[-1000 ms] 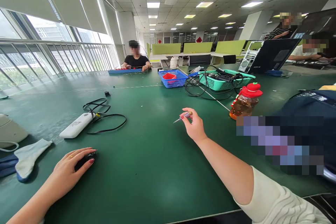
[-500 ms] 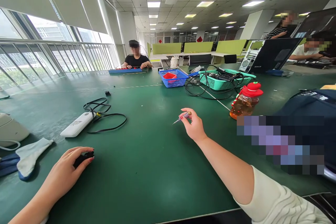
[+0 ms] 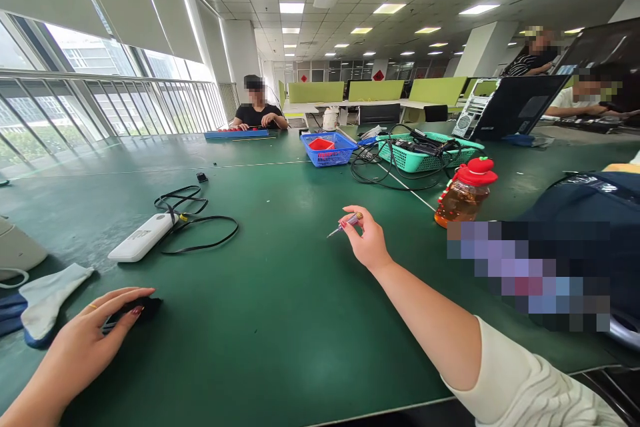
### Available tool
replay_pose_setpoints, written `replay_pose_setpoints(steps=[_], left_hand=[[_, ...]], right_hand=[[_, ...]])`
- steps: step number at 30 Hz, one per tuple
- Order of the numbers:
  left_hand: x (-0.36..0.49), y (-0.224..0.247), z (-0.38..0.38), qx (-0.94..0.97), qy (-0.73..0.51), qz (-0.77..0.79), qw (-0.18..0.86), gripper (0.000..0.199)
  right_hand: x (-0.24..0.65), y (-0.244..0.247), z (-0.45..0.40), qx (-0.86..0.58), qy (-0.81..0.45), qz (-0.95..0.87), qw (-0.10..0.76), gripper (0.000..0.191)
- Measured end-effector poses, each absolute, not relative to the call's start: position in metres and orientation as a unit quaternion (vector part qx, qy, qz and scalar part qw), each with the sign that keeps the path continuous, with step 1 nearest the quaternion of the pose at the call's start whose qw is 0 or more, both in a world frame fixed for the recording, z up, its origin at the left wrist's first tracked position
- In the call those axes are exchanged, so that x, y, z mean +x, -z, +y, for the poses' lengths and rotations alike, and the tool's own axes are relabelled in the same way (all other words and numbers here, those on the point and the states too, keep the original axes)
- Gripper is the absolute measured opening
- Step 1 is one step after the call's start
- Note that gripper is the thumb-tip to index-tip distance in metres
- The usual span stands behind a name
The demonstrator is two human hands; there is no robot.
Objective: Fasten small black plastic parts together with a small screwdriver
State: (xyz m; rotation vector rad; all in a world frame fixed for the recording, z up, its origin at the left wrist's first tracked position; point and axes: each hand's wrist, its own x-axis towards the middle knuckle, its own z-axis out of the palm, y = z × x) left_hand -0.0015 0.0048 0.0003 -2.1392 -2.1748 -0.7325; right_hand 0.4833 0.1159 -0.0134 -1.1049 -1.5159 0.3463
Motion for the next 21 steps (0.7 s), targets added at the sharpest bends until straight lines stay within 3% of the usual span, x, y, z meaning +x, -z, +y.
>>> replay_pose_setpoints(steps=[21], left_hand=[[-0.014, 0.013, 0.006, -0.687, 0.203, -0.698, 0.009, 0.042]], right_hand=[[0.483, 0.012, 0.115, -0.476, -0.15, -0.649, 0.574, 0.024]])
